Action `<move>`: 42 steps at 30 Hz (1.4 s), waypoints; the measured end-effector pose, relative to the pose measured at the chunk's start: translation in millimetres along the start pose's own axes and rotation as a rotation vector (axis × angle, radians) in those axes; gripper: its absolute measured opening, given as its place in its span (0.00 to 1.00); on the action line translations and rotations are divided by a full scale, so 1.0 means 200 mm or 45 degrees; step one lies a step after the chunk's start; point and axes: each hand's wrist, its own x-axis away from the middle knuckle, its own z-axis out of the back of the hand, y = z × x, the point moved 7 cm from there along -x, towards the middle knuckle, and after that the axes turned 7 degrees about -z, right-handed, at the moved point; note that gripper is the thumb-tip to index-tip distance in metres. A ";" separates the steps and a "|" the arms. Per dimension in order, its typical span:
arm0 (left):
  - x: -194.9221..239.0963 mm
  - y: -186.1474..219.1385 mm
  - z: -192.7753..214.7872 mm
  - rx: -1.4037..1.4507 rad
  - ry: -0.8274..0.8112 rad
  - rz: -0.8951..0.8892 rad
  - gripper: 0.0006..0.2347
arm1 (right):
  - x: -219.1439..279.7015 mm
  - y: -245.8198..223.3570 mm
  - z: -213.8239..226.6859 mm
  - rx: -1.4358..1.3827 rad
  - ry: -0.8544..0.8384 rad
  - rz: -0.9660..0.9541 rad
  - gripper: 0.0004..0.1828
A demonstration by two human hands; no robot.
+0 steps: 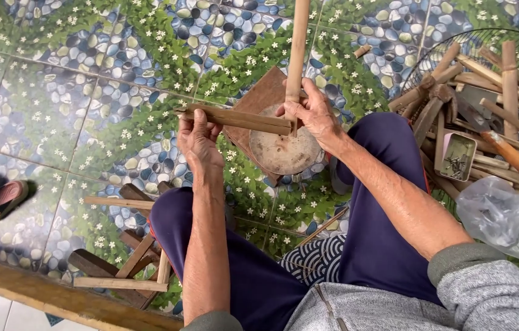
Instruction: The person assembles a small wooden frame by hand, fitting together four pieces of wood into a rectangular shape. They repeatedly adjust the joints and test the fit of the pieces.
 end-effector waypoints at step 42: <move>0.32 0.31 -0.42 -0.622 -0.678 -0.368 0.08 | -0.15 -0.12 -0.21 0.126 -0.267 -0.009 0.37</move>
